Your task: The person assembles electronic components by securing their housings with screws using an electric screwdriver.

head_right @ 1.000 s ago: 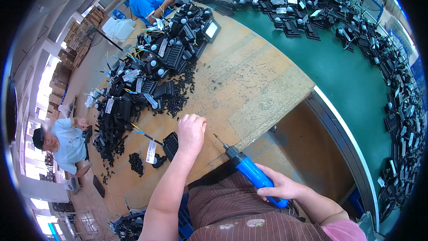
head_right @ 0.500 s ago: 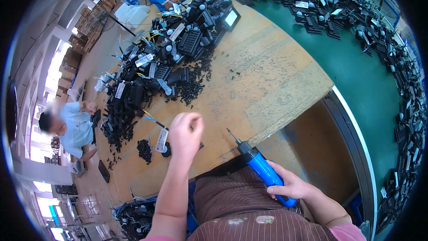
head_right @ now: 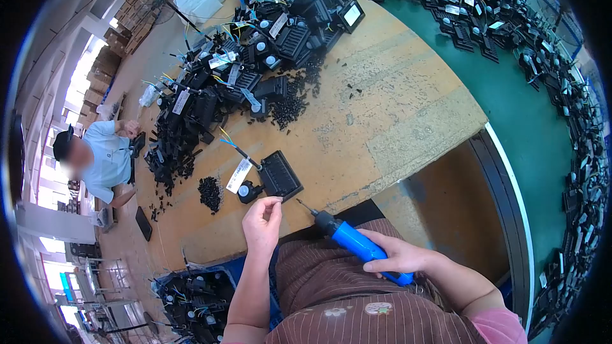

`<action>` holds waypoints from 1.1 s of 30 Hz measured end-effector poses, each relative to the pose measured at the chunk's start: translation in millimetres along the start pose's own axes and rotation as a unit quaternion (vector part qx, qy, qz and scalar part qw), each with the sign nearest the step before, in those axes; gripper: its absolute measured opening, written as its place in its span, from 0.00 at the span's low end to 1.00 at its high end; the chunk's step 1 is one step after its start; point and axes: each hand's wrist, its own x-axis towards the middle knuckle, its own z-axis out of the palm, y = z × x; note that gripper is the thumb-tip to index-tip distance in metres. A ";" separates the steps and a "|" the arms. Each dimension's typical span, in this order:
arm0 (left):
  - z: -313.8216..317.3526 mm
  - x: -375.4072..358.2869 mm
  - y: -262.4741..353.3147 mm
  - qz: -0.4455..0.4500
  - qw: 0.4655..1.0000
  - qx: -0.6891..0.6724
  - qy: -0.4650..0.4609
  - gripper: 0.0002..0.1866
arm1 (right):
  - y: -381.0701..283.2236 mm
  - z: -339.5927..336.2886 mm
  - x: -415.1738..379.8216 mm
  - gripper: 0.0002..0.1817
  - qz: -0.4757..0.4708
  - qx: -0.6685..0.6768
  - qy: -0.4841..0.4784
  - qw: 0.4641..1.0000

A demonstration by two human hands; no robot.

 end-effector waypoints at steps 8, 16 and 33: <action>13.8 5.9 11.5 0.015 0.999 -0.037 -0.023 0.05 | -13.0 7.0 7.6 0.47 0.031 0.020 0.008 0.999; 14.6 5.9 13.3 0.017 0.999 -0.018 -0.024 0.05 | -0.7 3.4 8.0 0.48 0.021 0.037 0.019 0.999; 18.2 7.5 11.7 0.001 0.999 -0.018 -0.028 0.05 | 11.9 -1.1 12.0 0.49 -0.004 0.018 0.017 1.000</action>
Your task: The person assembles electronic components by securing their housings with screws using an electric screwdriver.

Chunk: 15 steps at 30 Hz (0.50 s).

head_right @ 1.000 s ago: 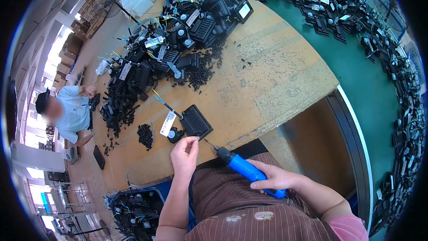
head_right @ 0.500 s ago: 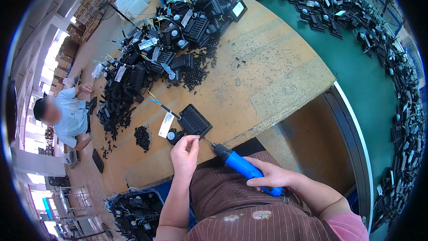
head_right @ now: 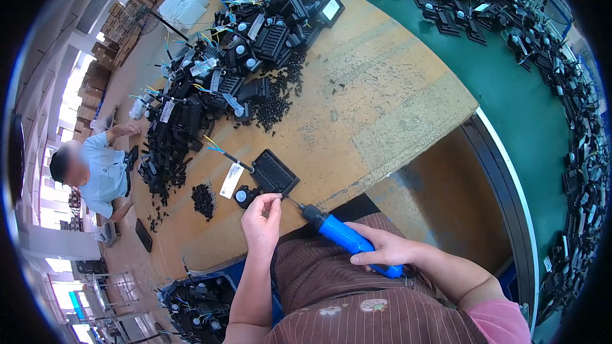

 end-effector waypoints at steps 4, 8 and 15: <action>-1.4 0.9 2.1 -0.005 1.000 0.003 -0.008 0.05 | 2.1 -1.5 2.2 0.50 -0.020 -0.008 0.001 1.000; 0.4 0.5 2.8 -0.001 1.000 0.008 -0.009 0.04 | 5.9 -3.6 7.5 0.50 -0.025 -0.042 0.011 0.999; -9.7 14.7 24.3 0.091 0.986 0.139 -0.009 0.05 | -0.2 -1.6 5.0 0.49 -0.016 0.015 0.000 1.000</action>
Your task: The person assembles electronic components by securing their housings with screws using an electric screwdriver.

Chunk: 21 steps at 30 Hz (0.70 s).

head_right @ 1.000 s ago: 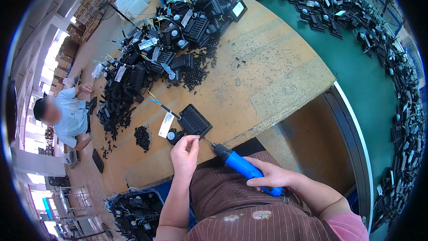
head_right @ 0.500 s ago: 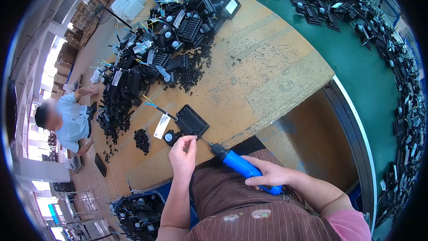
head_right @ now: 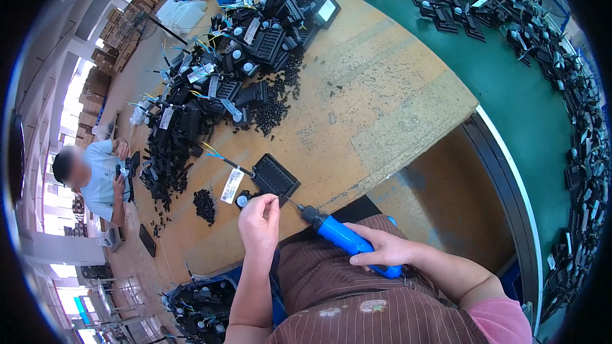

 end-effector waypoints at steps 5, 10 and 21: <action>-3.8 26.3 6.0 0.083 0.991 0.103 -0.016 0.04 | 4.8 -2.4 2.7 0.49 -0.004 0.000 -0.006 1.000; 2.9 34.9 -3.4 0.037 0.993 0.080 -0.085 0.03 | -0.8 -0.3 1.8 0.50 0.003 -0.023 0.010 1.000; -3.1 50.8 -8.4 0.007 0.982 0.081 -0.172 0.03 | 17.7 -0.8 9.4 0.49 -0.051 -0.036 0.008 0.998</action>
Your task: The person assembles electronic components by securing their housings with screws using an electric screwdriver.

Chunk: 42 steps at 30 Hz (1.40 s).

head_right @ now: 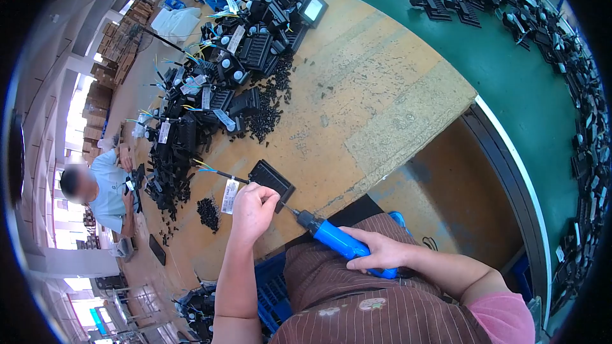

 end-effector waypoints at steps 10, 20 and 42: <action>-6.3 7.7 -3.6 -0.040 0.998 -0.007 -0.049 0.05 | 5.3 -1.5 -0.3 0.49 0.014 0.021 0.003 1.000; -7.1 8.4 -3.8 -0.012 0.999 -0.004 -0.052 0.05 | 1.3 -0.2 -1.5 0.50 0.002 0.022 0.016 1.000; -41.9 18.2 0.9 0.193 0.968 0.085 -0.136 0.13 | -9.7 -6.5 -5.3 0.48 0.053 0.108 -0.026 0.992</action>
